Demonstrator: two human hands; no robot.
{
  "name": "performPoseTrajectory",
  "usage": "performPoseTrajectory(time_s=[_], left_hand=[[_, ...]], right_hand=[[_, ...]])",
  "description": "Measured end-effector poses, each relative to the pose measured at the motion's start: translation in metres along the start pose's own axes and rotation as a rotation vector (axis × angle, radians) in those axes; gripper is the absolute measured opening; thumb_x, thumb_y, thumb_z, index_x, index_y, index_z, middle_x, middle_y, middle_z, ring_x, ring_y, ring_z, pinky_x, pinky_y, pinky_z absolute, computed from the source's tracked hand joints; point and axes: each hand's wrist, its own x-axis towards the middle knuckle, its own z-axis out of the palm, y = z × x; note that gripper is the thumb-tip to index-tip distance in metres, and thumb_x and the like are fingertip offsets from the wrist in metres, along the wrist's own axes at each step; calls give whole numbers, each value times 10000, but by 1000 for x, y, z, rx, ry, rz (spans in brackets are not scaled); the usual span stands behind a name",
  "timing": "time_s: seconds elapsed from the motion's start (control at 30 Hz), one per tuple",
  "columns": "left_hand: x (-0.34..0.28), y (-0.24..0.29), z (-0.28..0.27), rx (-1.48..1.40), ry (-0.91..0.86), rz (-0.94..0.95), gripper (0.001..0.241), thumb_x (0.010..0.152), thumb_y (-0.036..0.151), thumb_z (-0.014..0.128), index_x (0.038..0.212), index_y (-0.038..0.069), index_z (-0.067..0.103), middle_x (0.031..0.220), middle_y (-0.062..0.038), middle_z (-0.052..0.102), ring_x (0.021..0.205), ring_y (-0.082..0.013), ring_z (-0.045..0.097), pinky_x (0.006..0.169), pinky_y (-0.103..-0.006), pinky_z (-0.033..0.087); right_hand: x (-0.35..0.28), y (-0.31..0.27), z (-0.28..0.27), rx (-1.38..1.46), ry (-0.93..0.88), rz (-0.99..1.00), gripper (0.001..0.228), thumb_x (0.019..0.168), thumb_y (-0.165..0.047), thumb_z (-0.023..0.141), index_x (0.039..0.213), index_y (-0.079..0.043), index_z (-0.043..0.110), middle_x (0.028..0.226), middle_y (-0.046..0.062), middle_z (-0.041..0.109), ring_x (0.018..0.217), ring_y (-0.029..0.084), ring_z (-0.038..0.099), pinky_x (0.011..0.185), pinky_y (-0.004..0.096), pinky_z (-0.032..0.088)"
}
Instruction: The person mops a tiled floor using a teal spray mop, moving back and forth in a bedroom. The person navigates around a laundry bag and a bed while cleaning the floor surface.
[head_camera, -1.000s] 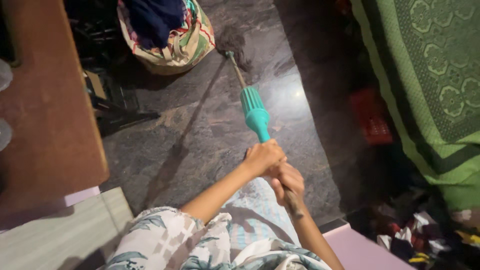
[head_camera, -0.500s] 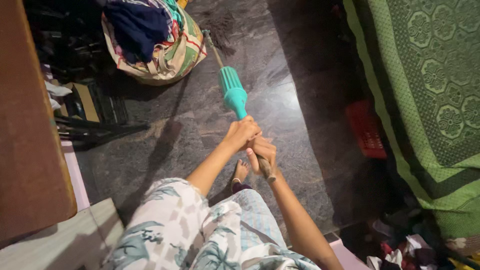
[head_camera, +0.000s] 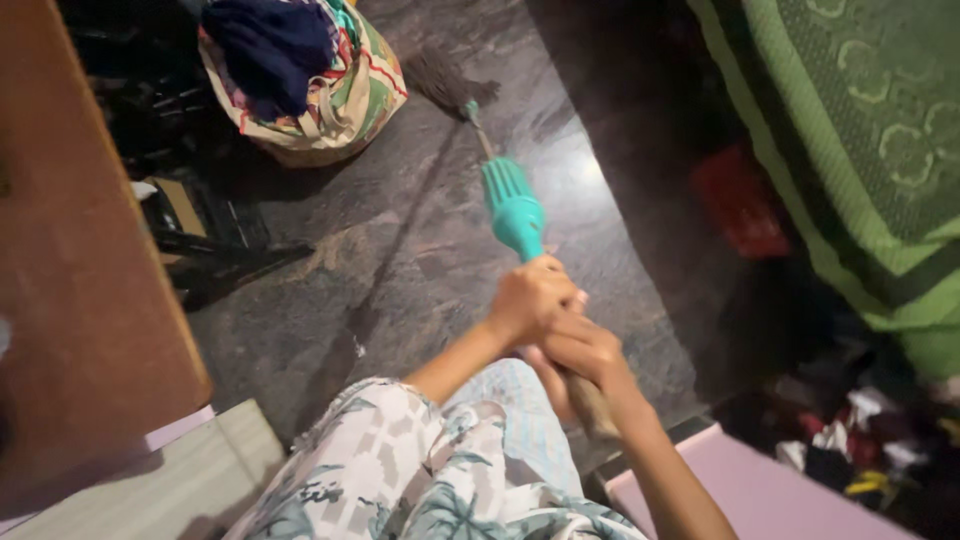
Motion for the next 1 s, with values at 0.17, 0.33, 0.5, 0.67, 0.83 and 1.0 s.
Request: performPoseTrajectory(time_s=[0.17, 0.33, 0.5, 0.67, 0.83, 1.0], left_hand=[[-74, 103, -41, -225, -179, 106, 193, 880, 283, 718, 743, 148, 733, 776, -46, 721, 879, -284, 702, 668, -442, 558], [-120, 143, -73, -332, -437, 255, 160, 797, 333, 740, 753, 182, 709, 768, -40, 700, 855, -308, 690, 629, -469, 526], [-135, 148, -64, -334, -505, 319, 192, 626, 312, 758, 765, 202, 682, 786, -5, 710, 846, -316, 682, 598, -462, 521], [-133, 136, -44, -359, -473, 367, 217, 593, 285, 748, 777, 197, 676, 799, 21, 710, 861, -288, 690, 597, -449, 522], [-108, 102, -18, -287, -404, 346, 160, 908, 315, 729, 792, 209, 697, 807, 44, 692, 891, -236, 695, 633, -415, 541], [-67, 45, 13, -204, -432, 171, 234, 895, 334, 709, 736, 163, 726, 861, -23, 710, 813, -237, 696, 619, -420, 535]], right_hand=[[-68, -126, 9, -45, 78, 105, 163, 743, 38, 684, 673, -15, 547, 674, 118, 543, 620, 287, 563, 607, 347, 438], [-112, -181, 43, 79, 307, -17, 201, 823, -29, 655, 670, -19, 526, 634, 84, 547, 557, 207, 574, 626, 353, 477], [-131, -159, 76, 259, 618, -277, 338, 910, -96, 609, 620, -54, 440, 526, 40, 485, 422, 147, 460, 497, 341, 435], [-131, -137, 78, 194, 689, -362, 370, 956, -141, 590, 634, -47, 434, 542, 30, 483, 436, 152, 449, 516, 350, 447], [-115, -89, 73, 179, 603, -334, 349, 904, -106, 603, 607, -68, 423, 539, 29, 464, 434, 162, 444, 504, 335, 373], [-93, -18, 65, -114, 476, -201, 297, 811, -33, 653, 606, -78, 443, 602, 71, 517, 577, 237, 535, 603, 357, 406]])
